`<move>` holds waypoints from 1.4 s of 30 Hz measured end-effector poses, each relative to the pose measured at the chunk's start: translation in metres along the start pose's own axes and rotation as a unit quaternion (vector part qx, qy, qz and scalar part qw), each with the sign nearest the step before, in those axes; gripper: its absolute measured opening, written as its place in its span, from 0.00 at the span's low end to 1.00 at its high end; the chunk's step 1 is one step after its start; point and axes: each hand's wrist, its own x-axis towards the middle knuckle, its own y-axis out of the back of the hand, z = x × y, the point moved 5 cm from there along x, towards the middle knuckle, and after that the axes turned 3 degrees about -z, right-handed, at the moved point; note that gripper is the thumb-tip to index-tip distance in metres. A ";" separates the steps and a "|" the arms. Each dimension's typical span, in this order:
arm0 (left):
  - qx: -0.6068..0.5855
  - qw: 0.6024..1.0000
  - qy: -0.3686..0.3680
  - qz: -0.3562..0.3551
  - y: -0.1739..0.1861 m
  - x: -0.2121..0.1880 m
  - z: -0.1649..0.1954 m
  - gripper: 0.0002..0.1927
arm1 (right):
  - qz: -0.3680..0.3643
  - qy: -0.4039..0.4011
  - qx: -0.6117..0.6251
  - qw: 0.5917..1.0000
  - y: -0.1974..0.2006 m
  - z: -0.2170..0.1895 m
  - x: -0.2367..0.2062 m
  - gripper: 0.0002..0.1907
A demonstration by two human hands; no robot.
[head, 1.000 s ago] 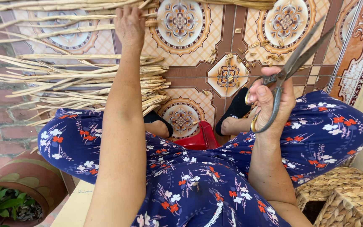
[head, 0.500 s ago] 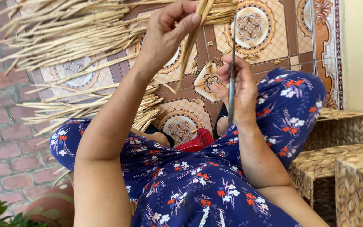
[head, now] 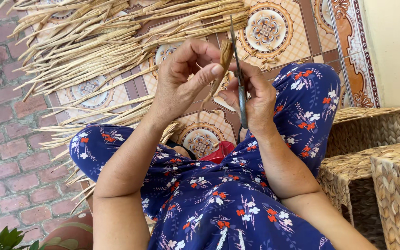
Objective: The person sits cross-legged on a tiled floor and uses shears to trim the ends of numerous thin wooden sticks. They pick up each stick, cut off the tip, and place the trimmed piece back on the pile.
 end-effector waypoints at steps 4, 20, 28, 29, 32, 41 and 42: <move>-0.062 0.998 0.017 0.021 -0.001 -0.005 -0.003 0.07 | -0.017 0.023 0.005 1.000 -0.004 -0.002 0.000 0.32; 0.072 0.994 -0.024 0.073 -0.002 -0.014 0.007 0.08 | -0.028 0.114 -0.099 0.988 0.001 -0.025 0.001 0.39; 0.029 0.998 -0.022 0.054 -0.004 -0.017 0.004 0.07 | -0.016 0.108 -0.114 0.988 0.003 -0.027 0.001 0.38; 0.028 0.998 -0.020 0.057 -0.003 -0.017 0.004 0.06 | -0.017 0.113 -0.112 0.987 0.002 -0.029 0.001 0.38; 0.048 0.997 -0.028 0.058 -0.001 -0.017 0.002 0.05 | -0.025 0.132 -0.111 0.985 0.002 -0.032 0.000 0.38; 0.040 0.997 -0.009 0.068 -0.003 -0.018 -0.002 0.05 | -0.025 0.111 -0.117 0.987 -0.002 -0.033 -0.001 0.36; 0.039 0.997 -0.013 0.067 -0.003 -0.018 -0.002 0.05 | -0.024 0.103 -0.116 0.988 -0.002 -0.032 -0.001 0.36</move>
